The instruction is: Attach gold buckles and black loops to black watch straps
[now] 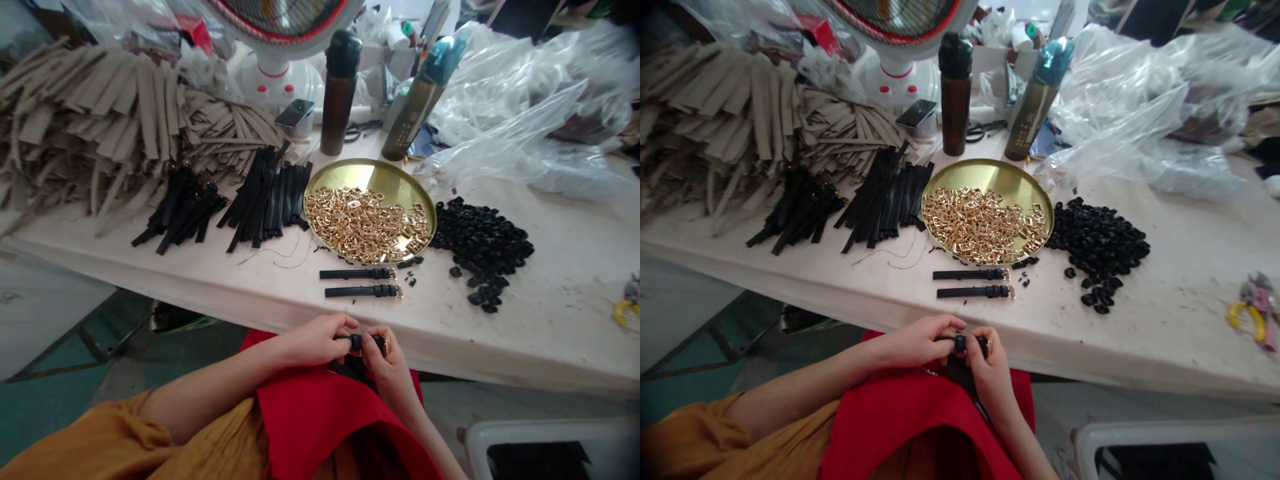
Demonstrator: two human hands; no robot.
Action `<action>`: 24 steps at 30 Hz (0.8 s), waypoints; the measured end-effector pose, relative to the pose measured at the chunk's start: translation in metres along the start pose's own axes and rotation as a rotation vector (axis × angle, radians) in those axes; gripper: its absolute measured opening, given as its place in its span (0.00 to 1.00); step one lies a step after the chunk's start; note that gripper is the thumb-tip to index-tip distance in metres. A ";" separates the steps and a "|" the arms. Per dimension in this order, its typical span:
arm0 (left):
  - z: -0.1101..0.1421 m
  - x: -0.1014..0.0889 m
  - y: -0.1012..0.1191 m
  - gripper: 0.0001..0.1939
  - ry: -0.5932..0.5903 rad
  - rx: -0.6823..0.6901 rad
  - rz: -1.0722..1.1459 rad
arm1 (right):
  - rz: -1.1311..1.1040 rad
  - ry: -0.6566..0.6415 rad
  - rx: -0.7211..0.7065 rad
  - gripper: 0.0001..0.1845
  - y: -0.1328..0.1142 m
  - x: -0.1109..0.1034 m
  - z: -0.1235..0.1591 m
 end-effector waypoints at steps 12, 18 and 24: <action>0.001 0.012 -0.010 0.15 -0.073 -0.054 -0.034 | -0.021 -0.267 0.038 0.09 -0.008 0.000 0.015; -0.004 0.012 -0.009 0.17 -0.176 -0.011 -0.260 | -0.092 -0.028 -0.089 0.09 -0.003 0.001 0.012; -0.006 0.037 -0.012 0.19 -0.153 -0.060 -0.244 | 0.123 0.054 -0.212 0.04 -0.005 -0.012 0.024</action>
Point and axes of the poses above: each hand's wrist, its own z-axis away from the middle knuckle, its own x-axis out of the palm, y = z × x, the point moved 5 cm from there along -z, towards the middle knuckle, and after that the axes turned 8 degrees about -z, right-handed, at the moved point
